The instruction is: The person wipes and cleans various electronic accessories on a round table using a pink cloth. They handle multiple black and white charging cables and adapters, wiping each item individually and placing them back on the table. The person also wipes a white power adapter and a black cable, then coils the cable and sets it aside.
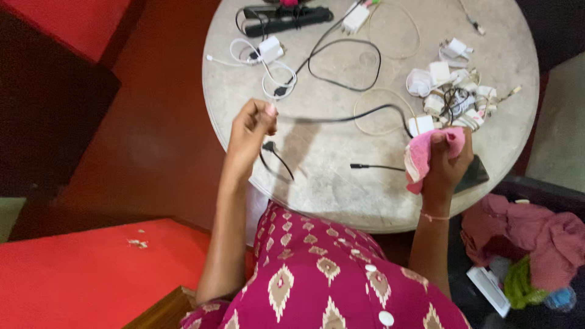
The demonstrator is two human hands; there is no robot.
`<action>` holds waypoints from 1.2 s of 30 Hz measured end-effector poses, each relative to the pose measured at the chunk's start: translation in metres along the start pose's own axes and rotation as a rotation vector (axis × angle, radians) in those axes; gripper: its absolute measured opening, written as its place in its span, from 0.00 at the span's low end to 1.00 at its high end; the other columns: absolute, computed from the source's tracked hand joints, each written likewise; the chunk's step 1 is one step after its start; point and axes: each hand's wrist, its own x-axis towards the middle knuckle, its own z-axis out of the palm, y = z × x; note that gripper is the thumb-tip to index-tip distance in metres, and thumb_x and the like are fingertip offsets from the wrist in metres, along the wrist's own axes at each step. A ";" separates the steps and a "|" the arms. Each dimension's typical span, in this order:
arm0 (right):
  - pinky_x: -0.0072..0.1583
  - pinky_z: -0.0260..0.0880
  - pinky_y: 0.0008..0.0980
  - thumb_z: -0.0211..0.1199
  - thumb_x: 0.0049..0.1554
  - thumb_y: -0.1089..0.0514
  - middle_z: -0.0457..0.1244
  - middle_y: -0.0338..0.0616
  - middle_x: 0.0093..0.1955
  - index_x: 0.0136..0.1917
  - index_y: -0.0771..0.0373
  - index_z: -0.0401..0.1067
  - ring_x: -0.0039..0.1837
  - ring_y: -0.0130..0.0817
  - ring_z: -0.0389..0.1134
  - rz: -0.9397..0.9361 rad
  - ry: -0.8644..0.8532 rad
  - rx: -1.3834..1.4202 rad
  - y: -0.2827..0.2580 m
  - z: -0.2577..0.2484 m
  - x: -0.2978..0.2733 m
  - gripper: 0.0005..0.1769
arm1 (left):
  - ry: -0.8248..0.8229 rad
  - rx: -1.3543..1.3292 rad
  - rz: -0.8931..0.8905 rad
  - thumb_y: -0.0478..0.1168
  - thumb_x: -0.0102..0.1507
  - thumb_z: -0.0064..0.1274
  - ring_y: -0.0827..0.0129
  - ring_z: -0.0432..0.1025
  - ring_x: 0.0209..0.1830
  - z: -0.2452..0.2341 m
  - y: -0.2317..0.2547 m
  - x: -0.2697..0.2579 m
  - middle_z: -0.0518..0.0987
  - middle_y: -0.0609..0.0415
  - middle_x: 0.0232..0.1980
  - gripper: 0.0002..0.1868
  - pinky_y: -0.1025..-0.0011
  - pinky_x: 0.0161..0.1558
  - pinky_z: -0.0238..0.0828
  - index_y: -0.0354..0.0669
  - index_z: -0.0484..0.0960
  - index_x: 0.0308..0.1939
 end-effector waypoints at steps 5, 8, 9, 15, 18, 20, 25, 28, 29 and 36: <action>0.50 0.57 0.23 0.65 0.70 0.42 0.55 0.32 0.43 0.50 0.63 0.62 0.47 0.22 0.54 -0.021 0.003 -0.058 -0.019 0.013 0.001 0.24 | 0.172 0.502 0.315 0.40 0.70 0.53 0.57 0.73 0.57 0.019 0.029 -0.011 0.79 0.46 0.54 0.13 0.63 0.61 0.68 0.37 0.77 0.55; 0.51 0.58 0.23 0.63 0.70 0.41 0.55 0.32 0.45 0.50 0.63 0.62 0.48 0.22 0.55 -0.020 -0.016 -0.035 -0.028 0.024 0.002 0.24 | 0.020 0.450 0.365 0.39 0.69 0.53 0.54 0.72 0.61 0.051 0.043 -0.022 0.79 0.44 0.57 0.14 0.60 0.64 0.66 0.38 0.78 0.57; 0.52 0.58 0.22 0.63 0.71 0.40 0.55 0.32 0.45 0.50 0.63 0.62 0.48 0.22 0.55 -0.045 -0.023 -0.038 -0.031 0.028 0.002 0.24 | -0.061 0.418 0.392 0.39 0.68 0.54 0.53 0.72 0.62 0.066 0.047 -0.025 0.79 0.44 0.57 0.14 0.60 0.65 0.66 0.38 0.78 0.57; 0.54 0.61 0.25 0.65 0.68 0.43 0.56 0.36 0.48 0.52 0.65 0.62 0.50 0.24 0.57 -0.099 -0.028 -0.071 -0.026 0.036 -0.009 0.24 | -0.380 0.567 0.307 0.45 0.67 0.54 0.54 0.75 0.41 0.119 0.051 -0.036 0.83 0.47 0.41 0.12 0.58 0.47 0.69 0.41 0.84 0.45; 0.52 0.66 0.25 0.61 0.70 0.45 0.58 0.35 0.48 0.51 0.64 0.62 0.49 0.24 0.61 -0.093 0.048 -0.243 -0.003 0.027 -0.004 0.20 | -0.361 0.325 0.137 0.47 0.68 0.54 0.70 0.67 0.24 0.103 0.042 -0.031 0.75 0.55 0.26 0.15 0.66 0.29 0.65 0.41 0.85 0.35; 0.53 0.66 0.25 0.60 0.71 0.46 0.59 0.35 0.49 0.52 0.63 0.62 0.50 0.24 0.61 -0.062 0.097 -0.215 0.012 0.012 0.005 0.19 | -0.265 0.201 0.047 0.47 0.68 0.54 0.80 0.57 0.22 0.072 0.035 -0.019 0.64 0.63 0.19 0.21 0.70 0.24 0.55 0.36 0.78 0.25; 0.54 0.65 0.27 0.59 0.70 0.48 0.63 0.38 0.49 0.54 0.66 0.63 0.52 0.25 0.63 -0.043 0.077 -0.250 0.048 -0.012 0.002 0.18 | -0.135 0.009 -0.082 0.41 0.69 0.55 0.85 0.50 0.25 0.028 0.003 -0.020 0.58 0.70 0.24 0.21 0.75 0.26 0.43 0.40 0.70 0.22; 0.54 0.62 0.28 0.62 0.75 0.48 0.57 0.41 0.46 0.52 0.68 0.63 0.50 0.26 0.57 -0.026 0.113 -0.234 0.073 -0.004 -0.001 0.21 | -0.068 -0.101 -0.062 0.40 0.69 0.54 0.85 0.52 0.26 0.018 -0.013 -0.013 0.62 0.70 0.25 0.19 0.76 0.29 0.47 0.43 0.74 0.23; 0.54 0.63 0.27 0.61 0.73 0.47 0.59 0.39 0.47 0.55 0.67 0.64 0.51 0.26 0.58 0.006 0.094 -0.179 0.078 0.000 -0.002 0.20 | -0.044 -0.133 -0.036 0.40 0.70 0.54 0.85 0.53 0.27 0.014 -0.016 -0.010 0.63 0.70 0.26 0.19 0.77 0.30 0.48 0.43 0.73 0.23; 0.49 0.65 0.27 0.62 0.69 0.44 0.63 0.36 0.44 0.53 0.66 0.69 0.46 0.24 0.63 0.314 -0.193 0.024 0.090 0.016 -0.008 0.21 | 0.129 -0.357 -0.181 0.47 0.70 0.53 0.81 0.50 0.20 -0.011 -0.012 -0.002 0.62 0.66 0.21 0.24 0.77 0.25 0.44 0.49 0.67 0.20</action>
